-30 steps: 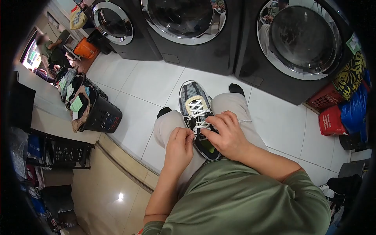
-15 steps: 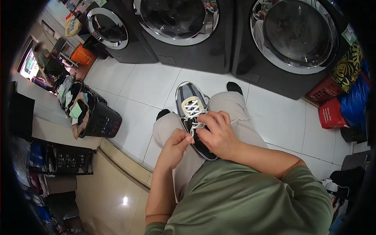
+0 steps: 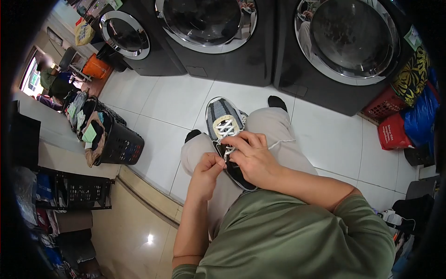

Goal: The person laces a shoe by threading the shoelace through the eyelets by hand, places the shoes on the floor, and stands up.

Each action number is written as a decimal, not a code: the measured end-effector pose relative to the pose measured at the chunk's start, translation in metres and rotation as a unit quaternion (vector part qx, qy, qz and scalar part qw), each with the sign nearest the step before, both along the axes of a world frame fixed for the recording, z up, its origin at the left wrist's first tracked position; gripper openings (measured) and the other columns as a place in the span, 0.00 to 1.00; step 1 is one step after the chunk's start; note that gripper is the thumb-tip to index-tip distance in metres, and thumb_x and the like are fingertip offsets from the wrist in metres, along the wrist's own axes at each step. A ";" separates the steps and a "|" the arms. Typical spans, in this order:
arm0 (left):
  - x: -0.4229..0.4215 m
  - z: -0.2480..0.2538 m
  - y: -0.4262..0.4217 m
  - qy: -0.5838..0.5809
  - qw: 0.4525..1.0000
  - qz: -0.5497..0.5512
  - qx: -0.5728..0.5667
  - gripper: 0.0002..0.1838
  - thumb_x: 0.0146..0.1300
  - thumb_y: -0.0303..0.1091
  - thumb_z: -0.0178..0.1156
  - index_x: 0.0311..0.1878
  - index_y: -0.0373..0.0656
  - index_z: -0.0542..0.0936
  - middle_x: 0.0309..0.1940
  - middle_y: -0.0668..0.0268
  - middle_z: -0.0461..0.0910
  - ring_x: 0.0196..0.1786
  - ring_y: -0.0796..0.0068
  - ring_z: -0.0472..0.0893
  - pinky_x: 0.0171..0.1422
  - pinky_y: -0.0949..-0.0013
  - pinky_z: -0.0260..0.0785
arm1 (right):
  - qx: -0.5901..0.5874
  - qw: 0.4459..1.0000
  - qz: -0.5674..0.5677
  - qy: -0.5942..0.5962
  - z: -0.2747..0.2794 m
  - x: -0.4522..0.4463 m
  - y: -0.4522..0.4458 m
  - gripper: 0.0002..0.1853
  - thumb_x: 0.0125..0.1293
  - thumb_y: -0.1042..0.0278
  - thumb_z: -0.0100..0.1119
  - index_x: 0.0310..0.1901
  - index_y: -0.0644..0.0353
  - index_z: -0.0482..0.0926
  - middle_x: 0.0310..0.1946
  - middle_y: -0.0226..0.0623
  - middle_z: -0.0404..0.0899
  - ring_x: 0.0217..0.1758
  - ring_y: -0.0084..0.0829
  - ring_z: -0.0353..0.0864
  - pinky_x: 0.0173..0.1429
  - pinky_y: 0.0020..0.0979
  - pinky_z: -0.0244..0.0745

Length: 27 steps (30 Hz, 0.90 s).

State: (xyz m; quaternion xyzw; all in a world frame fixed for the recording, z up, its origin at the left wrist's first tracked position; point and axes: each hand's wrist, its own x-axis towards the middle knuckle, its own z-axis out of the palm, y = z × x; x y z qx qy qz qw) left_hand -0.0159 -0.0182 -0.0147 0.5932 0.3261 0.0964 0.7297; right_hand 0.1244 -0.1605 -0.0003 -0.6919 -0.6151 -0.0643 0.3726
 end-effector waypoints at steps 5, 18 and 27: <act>-0.009 -0.006 0.012 0.048 0.905 -0.112 0.407 0.08 0.73 0.31 0.60 0.42 0.34 0.81 0.39 0.60 0.74 0.44 0.68 0.75 0.53 0.69 0.68 | 0.079 0.997 -0.025 -0.011 -0.004 0.002 -0.010 0.09 0.56 0.73 0.64 0.39 0.61 0.83 0.58 0.40 0.77 0.58 0.44 0.75 0.62 0.43 0.64; 0.001 0.025 -0.016 -0.005 0.883 -0.038 0.468 0.07 0.67 0.29 0.68 0.40 0.35 0.82 0.43 0.61 0.77 0.40 0.71 0.78 0.45 0.69 0.73 | 0.080 0.995 -0.036 -0.054 -0.005 0.004 -0.013 0.12 0.54 0.70 0.66 0.41 0.61 0.84 0.56 0.45 0.77 0.59 0.44 0.75 0.61 0.47 0.68; 0.001 0.011 -0.010 -0.042 0.902 -0.038 0.429 0.06 0.71 0.27 0.63 0.43 0.33 0.77 0.43 0.58 0.74 0.40 0.69 0.77 0.45 0.69 0.71 | 0.068 0.988 -0.038 -0.134 -0.003 0.007 -0.011 0.13 0.57 0.65 0.61 0.43 0.60 0.83 0.58 0.44 0.77 0.60 0.44 0.75 0.62 0.46 0.66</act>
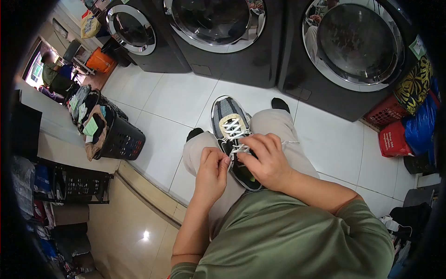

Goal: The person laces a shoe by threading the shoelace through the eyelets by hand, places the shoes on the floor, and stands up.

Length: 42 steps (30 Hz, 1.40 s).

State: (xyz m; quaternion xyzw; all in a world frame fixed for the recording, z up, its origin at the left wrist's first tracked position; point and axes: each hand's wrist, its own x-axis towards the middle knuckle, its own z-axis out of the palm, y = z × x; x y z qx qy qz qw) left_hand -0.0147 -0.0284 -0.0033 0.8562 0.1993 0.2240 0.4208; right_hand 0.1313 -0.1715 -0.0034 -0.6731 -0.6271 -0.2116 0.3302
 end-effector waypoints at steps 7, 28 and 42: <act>-0.003 0.009 -0.015 0.020 1.000 0.000 -0.005 0.06 0.69 0.26 0.63 0.42 0.34 0.77 0.39 0.56 0.76 0.40 0.55 0.79 0.46 0.59 0.73 | -0.018 1.000 -0.007 0.019 0.003 -0.002 -0.001 0.12 0.56 0.65 0.62 0.41 0.59 0.83 0.59 0.44 0.76 0.62 0.46 0.74 0.63 0.49 0.65; 0.003 -0.006 -0.002 0.083 0.992 -0.003 -0.091 0.09 0.76 0.35 0.59 0.39 0.41 0.79 0.29 0.70 0.79 0.32 0.77 0.78 0.40 0.70 0.73 | -0.014 0.995 0.062 0.072 -0.007 0.002 0.010 0.08 0.53 0.73 0.66 0.36 0.59 0.83 0.56 0.38 0.78 0.66 0.47 0.71 0.67 0.52 0.61; -0.006 -0.004 0.006 0.110 0.957 -0.047 -0.266 0.09 0.79 0.36 0.55 0.44 0.40 0.76 0.35 0.69 0.78 0.36 0.80 0.77 0.43 0.71 0.74 | -0.028 0.946 0.011 0.323 -0.011 0.012 -0.012 0.23 0.55 0.73 0.76 0.51 0.65 0.78 0.50 0.45 0.77 0.51 0.41 0.81 0.55 0.36 0.77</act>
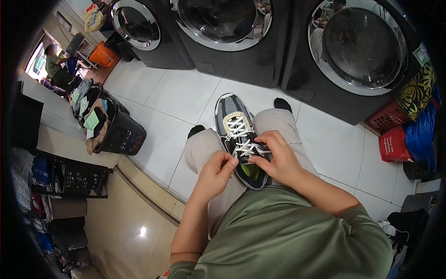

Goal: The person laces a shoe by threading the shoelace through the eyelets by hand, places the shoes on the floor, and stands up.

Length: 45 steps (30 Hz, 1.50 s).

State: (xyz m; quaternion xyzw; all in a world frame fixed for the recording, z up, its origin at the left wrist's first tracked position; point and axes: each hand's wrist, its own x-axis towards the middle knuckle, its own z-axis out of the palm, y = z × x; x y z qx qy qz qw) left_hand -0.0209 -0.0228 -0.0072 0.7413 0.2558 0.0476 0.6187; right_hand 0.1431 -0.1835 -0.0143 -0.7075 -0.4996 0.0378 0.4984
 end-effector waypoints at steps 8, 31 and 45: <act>0.006 -0.001 -0.005 -0.184 0.861 0.011 0.475 0.07 0.60 0.17 0.67 0.36 0.36 0.77 0.37 0.59 0.77 0.38 0.63 0.78 0.43 0.64 0.73 | 0.030 0.992 -0.003 -0.122 -0.002 0.003 -0.001 0.14 0.54 0.77 0.71 0.41 0.64 0.77 0.42 0.43 0.79 0.44 0.46 0.80 0.49 0.41 0.76; 0.001 -0.026 -0.004 -0.179 0.981 0.031 -0.062 0.09 0.75 0.34 0.62 0.41 0.40 0.77 0.30 0.74 0.75 0.33 0.85 0.72 0.39 0.77 0.66 | 0.039 0.969 0.052 -0.238 0.010 0.003 0.003 0.17 0.56 0.70 0.72 0.47 0.61 0.83 0.48 0.43 0.78 0.51 0.46 0.79 0.57 0.42 0.73; 0.004 -0.020 0.000 -0.088 0.992 0.030 -0.083 0.07 0.76 0.34 0.60 0.43 0.41 0.76 0.31 0.73 0.76 0.32 0.84 0.73 0.38 0.77 0.67 | -0.145 0.979 0.020 0.141 0.020 0.022 -0.018 0.05 0.70 0.71 0.63 0.41 0.63 0.79 0.35 0.43 0.80 0.38 0.42 0.81 0.42 0.40 0.74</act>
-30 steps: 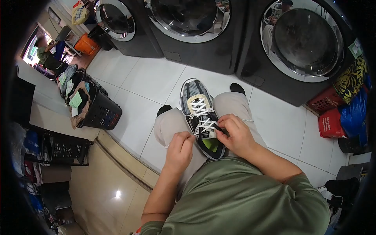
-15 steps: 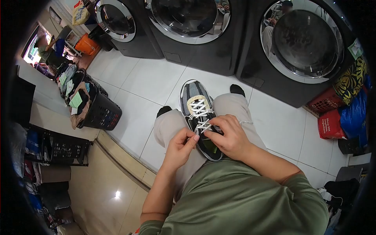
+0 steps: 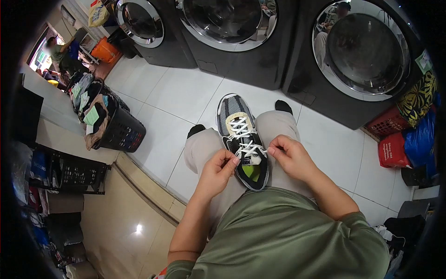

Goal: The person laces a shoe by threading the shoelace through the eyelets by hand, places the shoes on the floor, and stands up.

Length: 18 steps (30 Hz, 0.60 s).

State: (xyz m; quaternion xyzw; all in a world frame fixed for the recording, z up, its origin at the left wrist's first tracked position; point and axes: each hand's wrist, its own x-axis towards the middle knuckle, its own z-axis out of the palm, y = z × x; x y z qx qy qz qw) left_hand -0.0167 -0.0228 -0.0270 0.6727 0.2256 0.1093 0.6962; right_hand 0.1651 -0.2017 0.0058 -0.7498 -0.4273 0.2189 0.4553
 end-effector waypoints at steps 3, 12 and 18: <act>-0.001 0.004 0.000 -0.001 1.000 -0.003 0.030 0.07 0.77 0.34 0.59 0.44 0.41 0.76 0.31 0.74 0.75 0.33 0.84 0.73 0.38 0.77 0.67 | -0.026 0.999 0.011 0.016 0.005 0.001 -0.002 0.05 0.71 0.71 0.62 0.42 0.63 0.79 0.37 0.43 0.79 0.39 0.40 0.82 0.43 0.39 0.76; 0.025 0.054 0.005 -0.083 0.858 -0.029 0.506 0.07 0.59 0.27 0.72 0.40 0.42 0.87 0.36 0.64 0.78 0.39 0.66 0.79 0.43 0.65 0.72 | 0.103 0.965 0.069 -0.229 0.009 -0.007 -0.002 0.10 0.64 0.77 0.64 0.47 0.61 0.81 0.43 0.39 0.76 0.41 0.39 0.84 0.42 0.36 0.80; 0.034 0.069 0.013 -0.039 0.837 -0.108 0.534 0.06 0.58 0.29 0.71 0.39 0.44 0.87 0.36 0.64 0.78 0.41 0.60 0.79 0.46 0.60 0.73 | 0.120 0.934 0.069 -0.329 -0.002 -0.004 -0.003 0.11 0.60 0.77 0.66 0.45 0.61 0.82 0.41 0.39 0.77 0.37 0.38 0.84 0.38 0.36 0.80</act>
